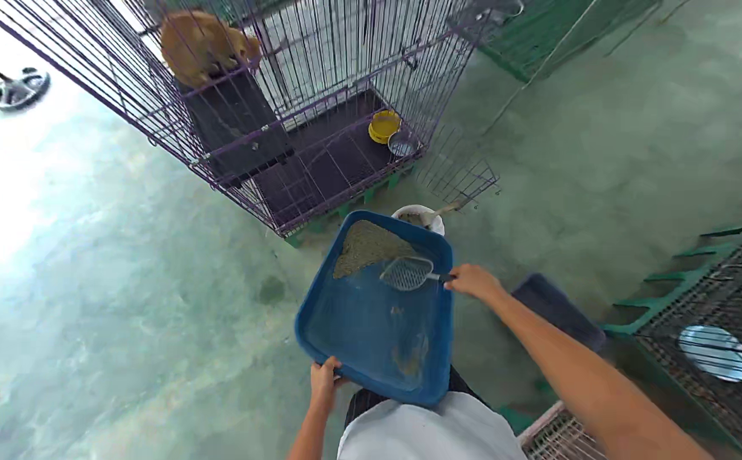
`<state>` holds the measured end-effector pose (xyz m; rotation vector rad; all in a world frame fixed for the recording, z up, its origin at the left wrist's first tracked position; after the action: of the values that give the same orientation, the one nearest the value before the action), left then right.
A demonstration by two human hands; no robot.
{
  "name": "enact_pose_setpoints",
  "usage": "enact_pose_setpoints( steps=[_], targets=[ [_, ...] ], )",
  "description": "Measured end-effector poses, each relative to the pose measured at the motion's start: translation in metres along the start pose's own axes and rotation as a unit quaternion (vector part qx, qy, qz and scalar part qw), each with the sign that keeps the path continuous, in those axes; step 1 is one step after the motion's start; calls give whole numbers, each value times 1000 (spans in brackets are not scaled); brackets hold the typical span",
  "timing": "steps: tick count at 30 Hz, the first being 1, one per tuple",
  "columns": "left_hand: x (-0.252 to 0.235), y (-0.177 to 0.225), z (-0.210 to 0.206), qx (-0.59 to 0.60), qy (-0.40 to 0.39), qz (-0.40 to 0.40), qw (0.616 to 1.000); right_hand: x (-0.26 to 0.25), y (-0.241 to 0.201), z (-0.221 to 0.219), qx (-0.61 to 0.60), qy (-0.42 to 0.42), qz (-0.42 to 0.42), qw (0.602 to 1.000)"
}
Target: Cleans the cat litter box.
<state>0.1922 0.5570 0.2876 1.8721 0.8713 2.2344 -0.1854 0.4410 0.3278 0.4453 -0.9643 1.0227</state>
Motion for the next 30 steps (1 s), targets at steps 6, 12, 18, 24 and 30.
enact_pose_setpoints(
  steps=[6,12,18,24,30],
  targets=[
    [37,33,27,-37,-33,-160,986,40,-35,11,-71,61,29,995],
    [53,38,54,-66,-49,-221,972,97,-41,40,-86,169,50,980],
    [27,58,40,-99,-58,-204,972,55,-49,17,-95,192,62,975],
    [4,64,24,-88,-38,-136,986,49,-26,-21,-90,172,36,980],
    [-2,72,12,-85,-39,-88,992,49,-16,-42,-134,172,16,976]
  ],
)
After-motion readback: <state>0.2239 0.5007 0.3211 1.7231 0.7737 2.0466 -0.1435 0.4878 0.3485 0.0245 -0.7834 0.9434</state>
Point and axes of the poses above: each hand's wrist, its own x-axis away from the middle knuckle, its own z-axis out of the back of the hand, y = z × x, the point moved 1 cm from there along -x, towards the middle knuckle, and after that the axes turned 4 degrees about x, right-handed, at the moved point
